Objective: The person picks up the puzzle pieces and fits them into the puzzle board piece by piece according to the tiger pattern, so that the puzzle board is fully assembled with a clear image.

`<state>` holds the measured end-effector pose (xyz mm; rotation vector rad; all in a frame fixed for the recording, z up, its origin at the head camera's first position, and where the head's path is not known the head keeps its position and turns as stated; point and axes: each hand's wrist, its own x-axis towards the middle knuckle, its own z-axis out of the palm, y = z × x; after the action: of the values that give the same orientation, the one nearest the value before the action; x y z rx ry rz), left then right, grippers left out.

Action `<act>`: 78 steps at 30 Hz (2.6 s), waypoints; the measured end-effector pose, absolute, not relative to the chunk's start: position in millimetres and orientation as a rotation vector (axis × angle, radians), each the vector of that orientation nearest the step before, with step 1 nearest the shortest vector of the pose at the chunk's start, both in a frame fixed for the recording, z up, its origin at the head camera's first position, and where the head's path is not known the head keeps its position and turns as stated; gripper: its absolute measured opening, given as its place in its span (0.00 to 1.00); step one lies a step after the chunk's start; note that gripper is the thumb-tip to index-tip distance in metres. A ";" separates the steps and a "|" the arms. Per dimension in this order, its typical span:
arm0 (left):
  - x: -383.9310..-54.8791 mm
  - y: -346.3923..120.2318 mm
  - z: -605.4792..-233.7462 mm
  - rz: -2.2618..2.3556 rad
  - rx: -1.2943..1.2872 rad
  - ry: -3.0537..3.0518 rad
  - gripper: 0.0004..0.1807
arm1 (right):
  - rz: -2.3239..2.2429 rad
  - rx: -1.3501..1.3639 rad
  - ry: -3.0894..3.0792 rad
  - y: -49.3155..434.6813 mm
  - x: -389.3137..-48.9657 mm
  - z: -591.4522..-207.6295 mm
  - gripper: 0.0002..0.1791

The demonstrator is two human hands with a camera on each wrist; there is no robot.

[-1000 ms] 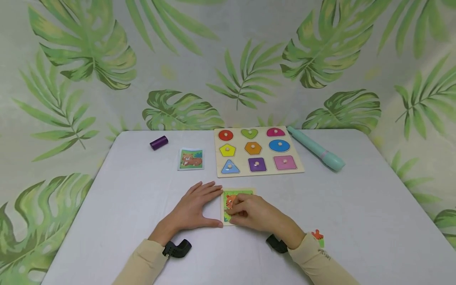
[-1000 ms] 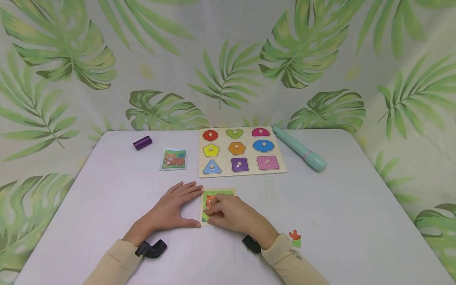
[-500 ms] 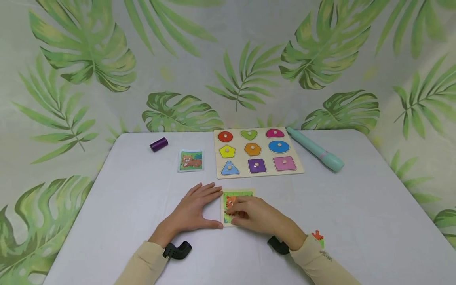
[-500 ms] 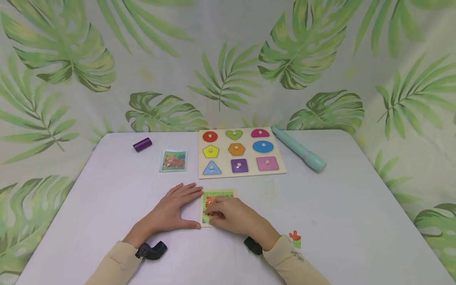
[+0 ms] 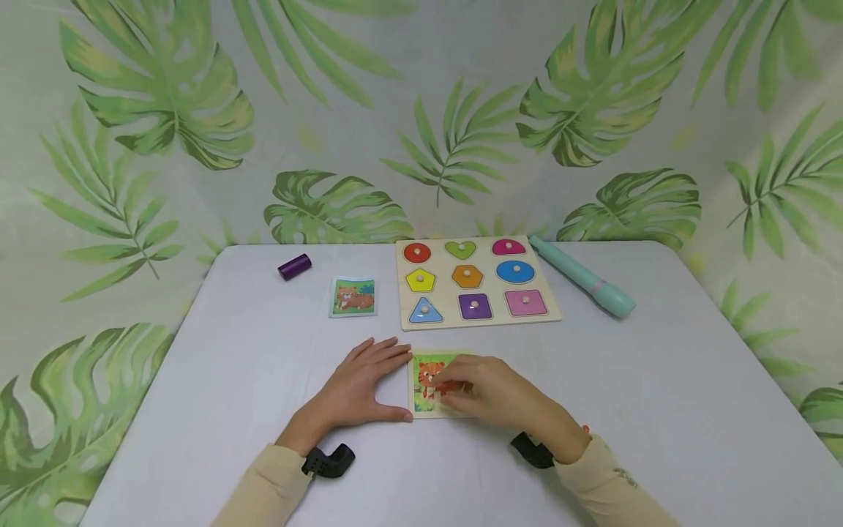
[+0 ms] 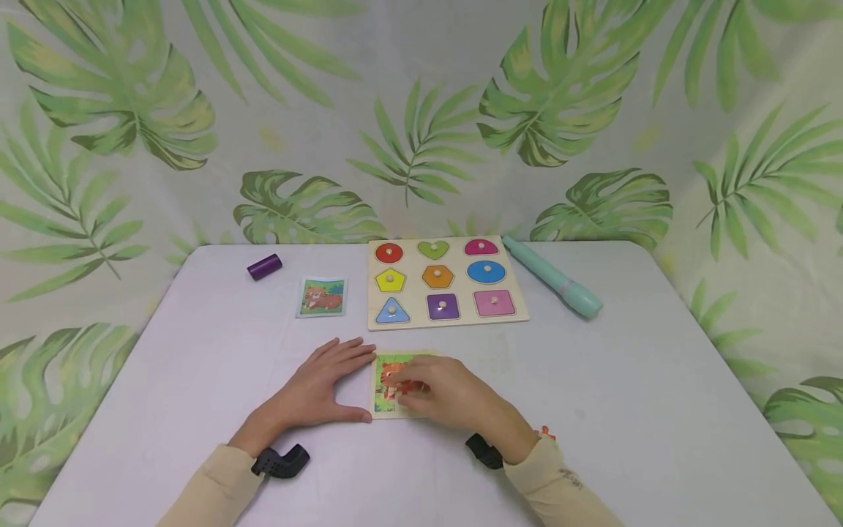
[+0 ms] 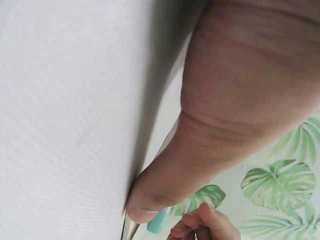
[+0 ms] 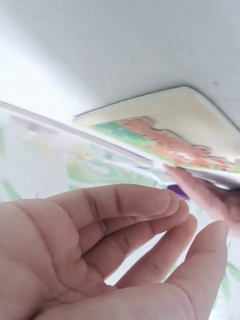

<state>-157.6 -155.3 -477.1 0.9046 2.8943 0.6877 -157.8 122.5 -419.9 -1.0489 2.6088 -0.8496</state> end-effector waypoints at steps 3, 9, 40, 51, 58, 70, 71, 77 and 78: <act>-157.6 -155.6 -477.2 0.694 0.898 2.886 0.55 | -0.879 -1.044 2.609 127.9 -157.2 -417.2 0.15; -157.0 -155.9 -477.8 0.690 0.897 2.880 0.55 | -0.914 -1.053 2.638 139.3 -155.5 -413.3 0.15; -158.3 -156.2 -477.5 0.684 0.878 2.885 0.55 | -0.937 -0.952 2.746 204.6 -151.9 -417.4 0.19; -158.3 -156.0 -476.8 0.684 0.880 2.879 0.55 | -0.914 -0.907 2.704 229.2 -142.9 -421.8 0.19; -157.6 -157.0 -476.2 0.697 0.885 2.876 0.55 | -0.931 -0.928 2.709 240.6 -136.1 -427.2 0.20; -157.2 -156.3 -476.3 0.696 0.890 2.880 0.55 | -0.890 -0.926 2.710 251.2 -130.8 -433.7 0.23; -157.4 -156.5 -475.7 0.695 0.886 2.879 0.55 | -0.876 -0.924 2.713 251.9 -130.9 -433.9 0.23; -159.0 -157.3 -473.8 0.685 0.885 2.879 0.55 | -0.817 -0.910 2.715 257.6 -131.4 -435.6 0.25; -159.1 -157.5 -473.7 0.685 0.886 2.880 0.55 | -0.817 -0.912 2.714 258.3 -131.5 -436.0 0.25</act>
<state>-159.1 -157.5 -473.7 0.8855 2.8801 0.6853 -131.5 258.3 -436.0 -0.9117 2.7141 -0.8173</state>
